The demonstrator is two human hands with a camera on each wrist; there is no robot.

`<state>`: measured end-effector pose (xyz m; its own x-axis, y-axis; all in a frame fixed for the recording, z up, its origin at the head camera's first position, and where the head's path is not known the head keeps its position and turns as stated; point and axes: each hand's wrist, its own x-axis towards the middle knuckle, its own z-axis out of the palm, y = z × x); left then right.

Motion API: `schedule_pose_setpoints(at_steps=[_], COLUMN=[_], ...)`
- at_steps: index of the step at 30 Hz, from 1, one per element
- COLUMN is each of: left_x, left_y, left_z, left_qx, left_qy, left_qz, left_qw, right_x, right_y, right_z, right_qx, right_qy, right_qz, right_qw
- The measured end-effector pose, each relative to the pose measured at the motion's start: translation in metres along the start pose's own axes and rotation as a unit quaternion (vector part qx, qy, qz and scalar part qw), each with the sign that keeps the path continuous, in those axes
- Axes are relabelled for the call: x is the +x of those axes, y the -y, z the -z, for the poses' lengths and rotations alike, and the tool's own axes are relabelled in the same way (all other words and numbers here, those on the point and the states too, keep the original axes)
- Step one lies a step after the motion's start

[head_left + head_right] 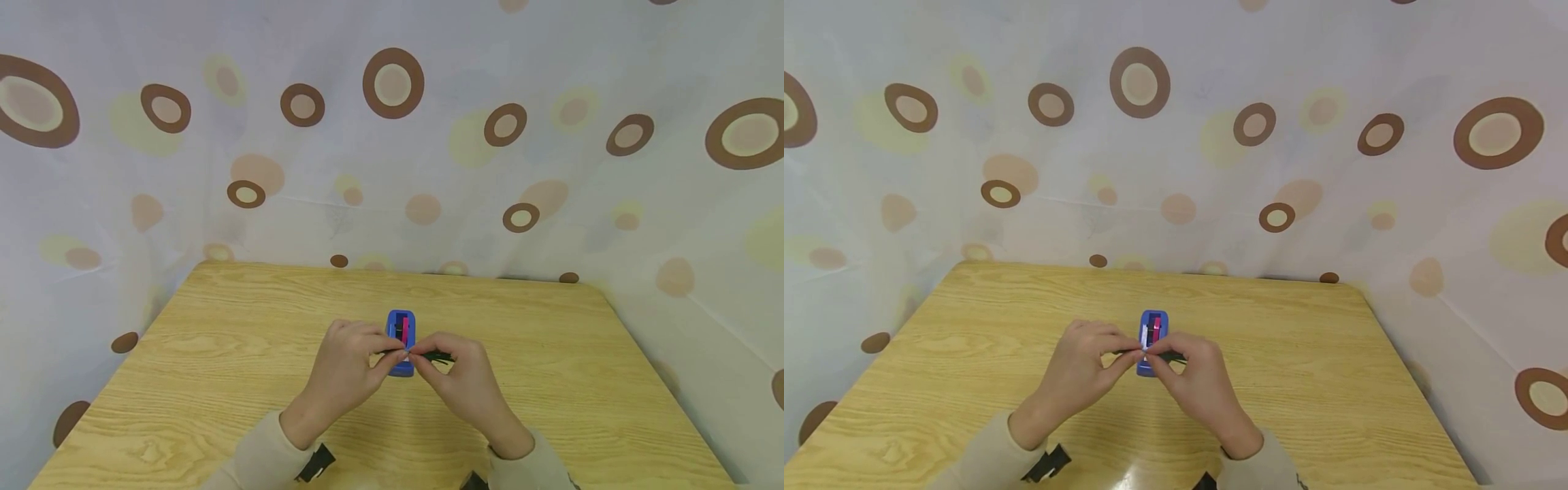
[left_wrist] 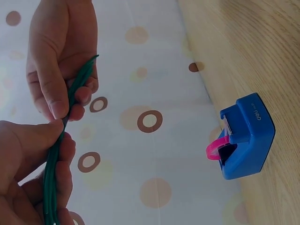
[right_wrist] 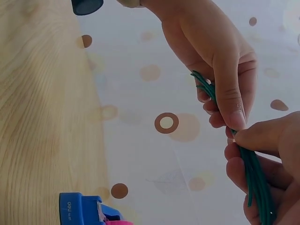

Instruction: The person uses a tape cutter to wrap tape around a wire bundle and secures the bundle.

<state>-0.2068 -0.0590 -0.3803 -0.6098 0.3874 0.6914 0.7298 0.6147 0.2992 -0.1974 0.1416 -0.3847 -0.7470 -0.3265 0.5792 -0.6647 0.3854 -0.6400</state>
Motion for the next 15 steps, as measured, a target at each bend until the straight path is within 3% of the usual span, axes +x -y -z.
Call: schedule_pose_setpoints(at_steps=[15], left_x=[0.0016], left_y=[-0.0039], left_z=[0.0013], left_qx=[-0.019], left_qy=[0.008], left_qz=[0.035], left_qw=[0.9992], right_x=[0.0023], right_y=[-0.002], right_z=[0.0], right_qx=[-0.052], right_qy=[-0.032], right_qz=[0.064], right_qw=[0.9961])
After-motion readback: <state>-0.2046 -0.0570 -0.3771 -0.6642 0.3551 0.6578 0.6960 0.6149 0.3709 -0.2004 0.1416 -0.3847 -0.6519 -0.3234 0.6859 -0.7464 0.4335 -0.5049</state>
